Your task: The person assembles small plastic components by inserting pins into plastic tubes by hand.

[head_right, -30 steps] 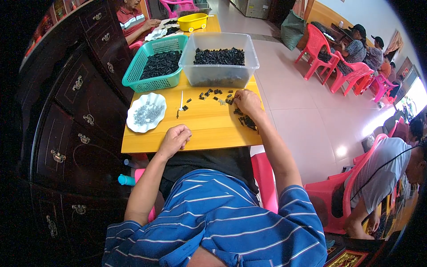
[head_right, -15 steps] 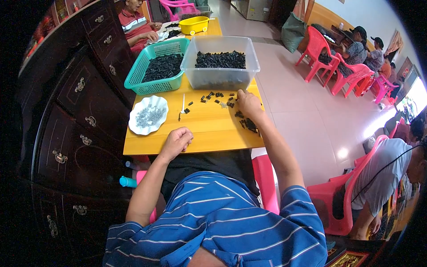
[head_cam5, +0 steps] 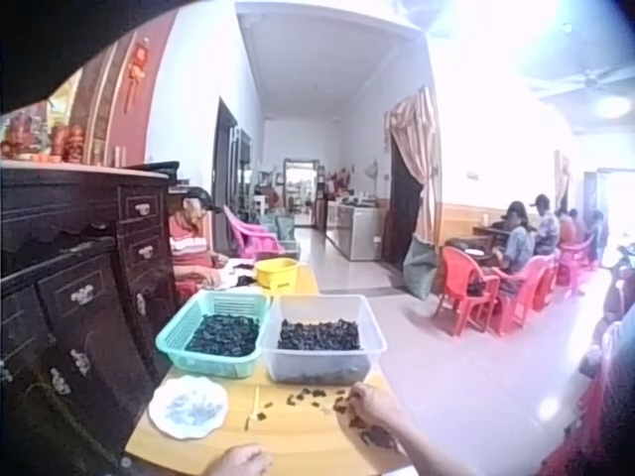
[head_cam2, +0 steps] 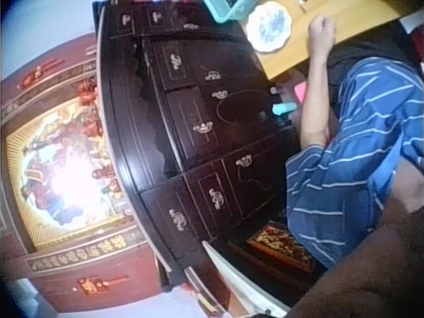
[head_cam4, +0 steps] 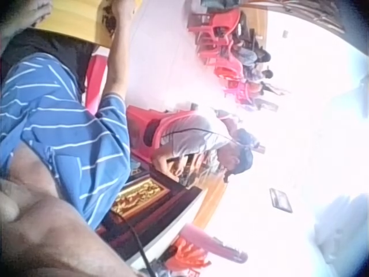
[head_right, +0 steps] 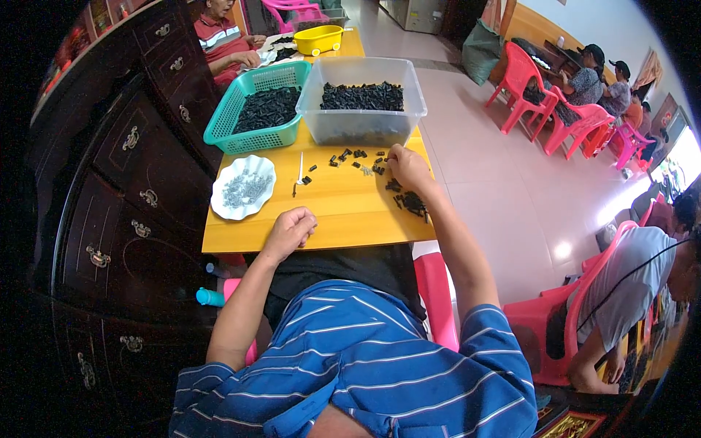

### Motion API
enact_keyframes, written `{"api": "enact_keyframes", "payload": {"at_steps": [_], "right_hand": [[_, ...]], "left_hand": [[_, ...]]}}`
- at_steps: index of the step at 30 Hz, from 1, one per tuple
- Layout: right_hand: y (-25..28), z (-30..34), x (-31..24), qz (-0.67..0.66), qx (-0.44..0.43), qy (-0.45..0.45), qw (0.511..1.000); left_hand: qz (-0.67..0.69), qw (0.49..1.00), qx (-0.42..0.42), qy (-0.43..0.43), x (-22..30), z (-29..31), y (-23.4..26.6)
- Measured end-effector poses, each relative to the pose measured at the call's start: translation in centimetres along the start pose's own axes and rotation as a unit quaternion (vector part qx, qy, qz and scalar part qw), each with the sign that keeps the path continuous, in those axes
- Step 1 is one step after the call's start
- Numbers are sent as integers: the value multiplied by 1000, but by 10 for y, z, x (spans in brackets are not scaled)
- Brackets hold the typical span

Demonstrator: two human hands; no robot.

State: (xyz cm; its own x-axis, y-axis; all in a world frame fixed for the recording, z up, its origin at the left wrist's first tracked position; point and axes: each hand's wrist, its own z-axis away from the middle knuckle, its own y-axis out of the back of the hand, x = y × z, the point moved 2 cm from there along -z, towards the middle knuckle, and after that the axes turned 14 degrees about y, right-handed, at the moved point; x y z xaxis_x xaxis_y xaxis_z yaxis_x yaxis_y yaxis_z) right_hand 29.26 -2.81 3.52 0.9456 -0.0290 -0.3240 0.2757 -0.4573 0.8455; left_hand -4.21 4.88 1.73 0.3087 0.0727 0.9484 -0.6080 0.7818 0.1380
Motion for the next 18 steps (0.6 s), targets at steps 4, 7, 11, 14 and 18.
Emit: {"api": "enact_keyframes", "payload": {"at_steps": [4, 7, 11, 14, 18], "right_hand": [[11, 4, 0, -78, 65, 8, 995], [21, 8, -28, -256, 58, -23, 965], [13, 30, -79, -458, 6, -18, 889], [-1, 45, -106, -544, -58, -67, 835], [-21, 57, -129, -604, -90, -69, 789]], "left_hand": [[-2, 1000, 3, -1, 1, -1, -2], [16, 1000, 2, 4, -3, 0, 2], [41, 999, 26, -22, 0, 2, 1], [65, 996, 43, -50, 5, 6, -3], [86, 991, 45, -95, 12, 11, -7]]}}
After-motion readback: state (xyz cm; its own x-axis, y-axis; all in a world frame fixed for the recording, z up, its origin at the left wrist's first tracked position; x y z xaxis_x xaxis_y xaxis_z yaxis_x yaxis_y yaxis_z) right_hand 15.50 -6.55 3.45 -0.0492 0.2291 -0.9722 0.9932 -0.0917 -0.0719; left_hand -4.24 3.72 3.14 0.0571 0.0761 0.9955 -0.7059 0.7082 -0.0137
